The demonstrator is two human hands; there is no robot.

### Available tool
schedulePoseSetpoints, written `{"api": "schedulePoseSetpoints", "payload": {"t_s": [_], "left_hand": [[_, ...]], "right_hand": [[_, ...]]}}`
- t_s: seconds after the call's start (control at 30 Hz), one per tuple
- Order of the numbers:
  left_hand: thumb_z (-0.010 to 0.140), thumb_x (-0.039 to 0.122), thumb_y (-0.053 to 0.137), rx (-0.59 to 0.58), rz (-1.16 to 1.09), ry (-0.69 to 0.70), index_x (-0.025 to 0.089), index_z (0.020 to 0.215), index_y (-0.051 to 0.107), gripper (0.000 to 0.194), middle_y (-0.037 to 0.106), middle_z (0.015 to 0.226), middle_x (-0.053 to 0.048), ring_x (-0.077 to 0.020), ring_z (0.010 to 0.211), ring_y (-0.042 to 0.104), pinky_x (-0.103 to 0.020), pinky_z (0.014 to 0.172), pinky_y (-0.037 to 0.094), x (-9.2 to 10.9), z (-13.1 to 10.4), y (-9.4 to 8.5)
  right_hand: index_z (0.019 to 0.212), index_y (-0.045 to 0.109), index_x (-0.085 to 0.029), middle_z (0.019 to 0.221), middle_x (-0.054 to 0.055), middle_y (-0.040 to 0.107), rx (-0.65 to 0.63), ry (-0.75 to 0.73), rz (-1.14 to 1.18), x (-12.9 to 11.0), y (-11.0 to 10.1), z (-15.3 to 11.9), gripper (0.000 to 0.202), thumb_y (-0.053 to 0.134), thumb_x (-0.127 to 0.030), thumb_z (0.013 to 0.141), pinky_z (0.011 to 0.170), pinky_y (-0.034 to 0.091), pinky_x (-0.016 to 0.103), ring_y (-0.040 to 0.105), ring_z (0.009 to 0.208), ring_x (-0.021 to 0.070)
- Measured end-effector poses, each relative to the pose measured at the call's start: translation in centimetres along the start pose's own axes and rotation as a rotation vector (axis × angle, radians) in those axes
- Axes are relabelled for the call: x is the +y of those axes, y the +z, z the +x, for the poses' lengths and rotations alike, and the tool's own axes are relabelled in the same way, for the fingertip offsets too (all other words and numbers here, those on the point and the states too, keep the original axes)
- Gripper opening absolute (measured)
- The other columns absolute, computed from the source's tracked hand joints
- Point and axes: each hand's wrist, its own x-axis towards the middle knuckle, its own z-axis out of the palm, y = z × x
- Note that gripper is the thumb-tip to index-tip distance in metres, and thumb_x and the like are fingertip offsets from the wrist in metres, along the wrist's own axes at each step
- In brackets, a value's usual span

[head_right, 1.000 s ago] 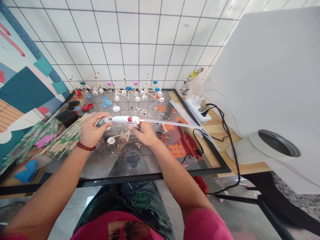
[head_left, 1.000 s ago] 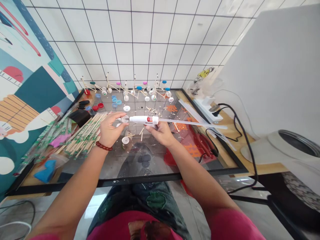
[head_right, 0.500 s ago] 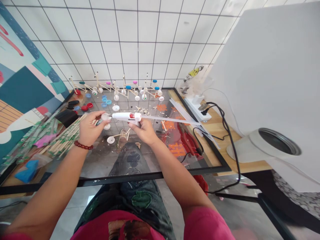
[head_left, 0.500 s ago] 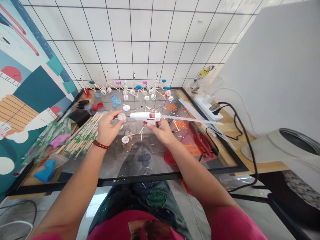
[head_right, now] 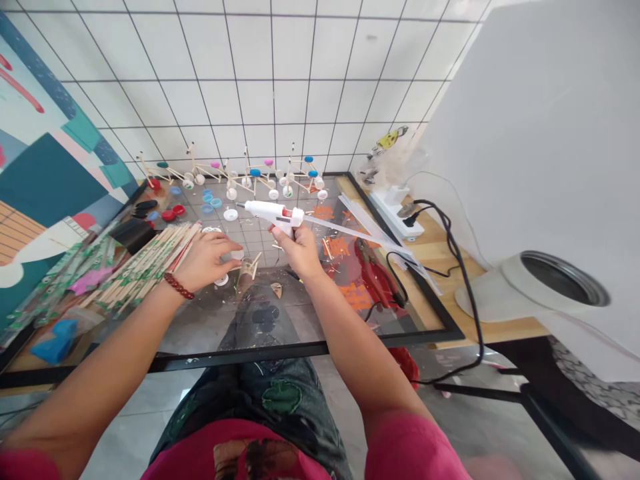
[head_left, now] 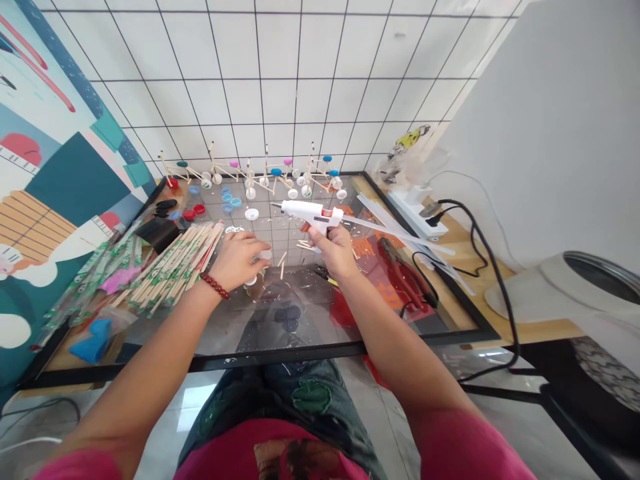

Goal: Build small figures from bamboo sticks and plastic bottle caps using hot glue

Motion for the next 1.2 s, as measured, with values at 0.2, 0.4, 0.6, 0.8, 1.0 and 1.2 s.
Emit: {"api": "schedulePoseSetpoints", "payload": {"t_s": [0.2, 0.4, 0.6, 0.8, 1.0, 1.2], "left_hand": [[0.095, 0.037, 0.076, 0.035, 0.135, -0.012, 0.023, 0.145, 0.077, 0.052, 0.081, 0.143, -0.018, -0.0432, 0.144, 0.064, -0.064, 0.125, 0.041, 0.6, -1.7, -1.3], [0.077, 0.048, 0.093, 0.021, 0.105, -0.040, 0.021, 0.123, 0.084, 0.055, 0.080, 0.130, -0.020, -0.0459, 0.126, 0.070, -0.060, 0.114, 0.053, 0.1, -5.8, -2.0], [0.078, 0.036, 0.084, 0.102, -0.136, -0.158, 0.023, 0.091, 0.082, 0.019, 0.082, 0.108, -0.015, -0.0395, 0.109, 0.074, -0.058, 0.104, 0.058, -0.3, -6.3, -0.3], [0.065, 0.049, 0.100, 0.370, -0.849, -0.382, 0.020, 0.101, 0.080, 0.050, 0.084, 0.097, -0.010, -0.0269, 0.089, 0.078, -0.043, 0.085, 0.064, -1.3, -5.4, -0.5], [0.062, 0.044, 0.099, 0.507, -0.579, -0.207, 0.021, 0.095, 0.086, 0.042, 0.079, 0.091, -0.006, -0.0205, 0.075, 0.069, -0.039, 0.079, 0.063, -2.3, -2.2, -1.3], [0.072, 0.042, 0.096, 0.590, -0.317, -0.061, 0.024, 0.095, 0.087, 0.030, 0.073, 0.084, -0.002, -0.0195, 0.075, 0.066, -0.034, 0.074, 0.058, -1.9, -1.6, -0.5]], "right_hand": [[0.095, 0.075, -0.022, 0.086, 0.001, 0.074, -0.012, 0.008, 0.011, 0.3, -0.1, 0.2, 0.046, 0.086, -0.065, 0.081, 0.074, 0.053, 0.032, 0.060, 0.076, 0.0172], [0.096, 0.074, -0.022, 0.093, 0.004, 0.078, -0.042, -0.019, -0.016, 0.5, 0.1, 0.1, 0.048, 0.084, -0.068, 0.085, 0.082, 0.058, 0.035, 0.066, 0.084, 0.0200], [0.099, 0.077, -0.022, 0.100, 0.007, 0.083, -0.090, -0.055, -0.035, 0.9, 0.5, -0.3, 0.052, 0.085, -0.071, 0.085, 0.095, 0.062, 0.041, 0.073, 0.093, 0.0236], [0.109, 0.081, -0.022, 0.104, 0.007, 0.085, -0.113, -0.064, -0.057, 1.6, 0.4, -0.4, 0.057, 0.087, -0.073, 0.083, 0.098, 0.062, 0.043, 0.076, 0.095, 0.0257], [0.118, 0.085, -0.021, 0.091, 0.005, 0.083, -0.227, -0.056, -0.212, 2.0, 0.5, -1.0, 0.048, 0.083, -0.061, 0.092, 0.091, 0.064, 0.042, 0.075, 0.087, 0.0269], [0.118, 0.086, -0.020, 0.097, 0.006, 0.081, -0.329, -0.142, -0.370, 0.8, 0.6, -1.4, 0.037, 0.077, -0.050, 0.097, 0.088, 0.060, 0.039, 0.073, 0.087, 0.0255]]}}
